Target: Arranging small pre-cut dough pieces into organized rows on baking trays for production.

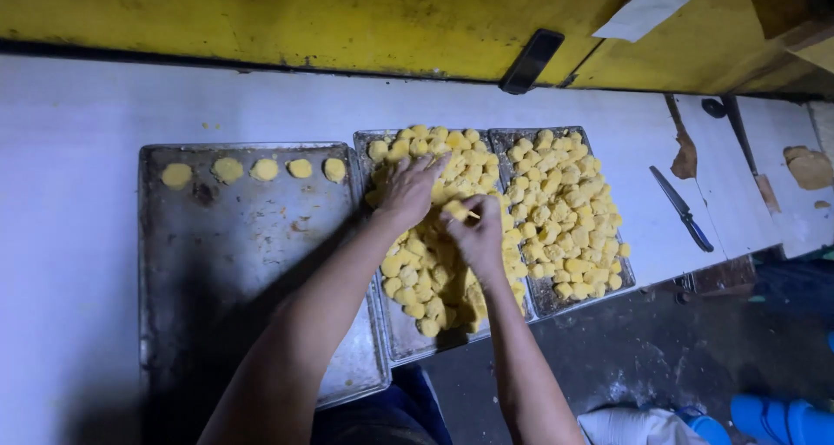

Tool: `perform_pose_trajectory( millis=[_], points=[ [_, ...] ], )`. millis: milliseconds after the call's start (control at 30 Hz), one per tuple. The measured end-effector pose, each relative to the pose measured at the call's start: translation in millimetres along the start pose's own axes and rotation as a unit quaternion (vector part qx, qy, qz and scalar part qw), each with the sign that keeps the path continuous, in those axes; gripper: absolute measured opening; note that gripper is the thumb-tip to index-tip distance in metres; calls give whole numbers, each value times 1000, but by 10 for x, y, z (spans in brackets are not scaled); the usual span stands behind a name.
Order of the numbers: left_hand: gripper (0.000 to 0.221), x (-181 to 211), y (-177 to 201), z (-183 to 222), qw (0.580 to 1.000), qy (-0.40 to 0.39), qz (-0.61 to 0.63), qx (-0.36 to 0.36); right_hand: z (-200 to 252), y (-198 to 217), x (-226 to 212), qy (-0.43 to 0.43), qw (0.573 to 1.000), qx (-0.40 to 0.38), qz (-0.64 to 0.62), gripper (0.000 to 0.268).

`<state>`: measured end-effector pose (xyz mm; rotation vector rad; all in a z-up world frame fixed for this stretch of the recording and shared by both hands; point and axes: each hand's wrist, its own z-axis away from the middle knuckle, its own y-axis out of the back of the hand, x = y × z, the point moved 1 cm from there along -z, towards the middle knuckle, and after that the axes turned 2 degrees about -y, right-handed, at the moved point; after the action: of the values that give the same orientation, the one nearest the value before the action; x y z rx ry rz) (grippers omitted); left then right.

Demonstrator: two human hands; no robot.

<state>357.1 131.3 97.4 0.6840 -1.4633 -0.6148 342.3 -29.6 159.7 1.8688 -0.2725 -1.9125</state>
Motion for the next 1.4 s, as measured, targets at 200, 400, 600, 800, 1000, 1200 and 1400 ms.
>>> perform_pose_trajectory(
  millis=[200,400,600,800,1000,1200,1400],
  points=[
    [32,-91,-245,-230,975,96,80,184,-390,399,219,-64,933,7,-353,47],
    [19,182,-124,-164,978,174,46,105,-919,529,524,3,995,0,-100,8],
    [35,117,-597,-70,991,61,-83,89,-1826,-163,899,99,965,-92,226,29],
    [57,328,77,796,895,275,285,205,-1643,-196,579,38,921,-156,354,33],
    [46,-716,150,1708,867,326,302,227,-1906,-352,292,154,797,-217,542,47],
    [38,-1592,817,2437,864,368,220,265,-1139,-458,104,138,915,-100,365,38],
    [29,-1931,1142,1875,894,333,197,224,477,-2042,-859,63,941,-275,186,37]
  ],
)
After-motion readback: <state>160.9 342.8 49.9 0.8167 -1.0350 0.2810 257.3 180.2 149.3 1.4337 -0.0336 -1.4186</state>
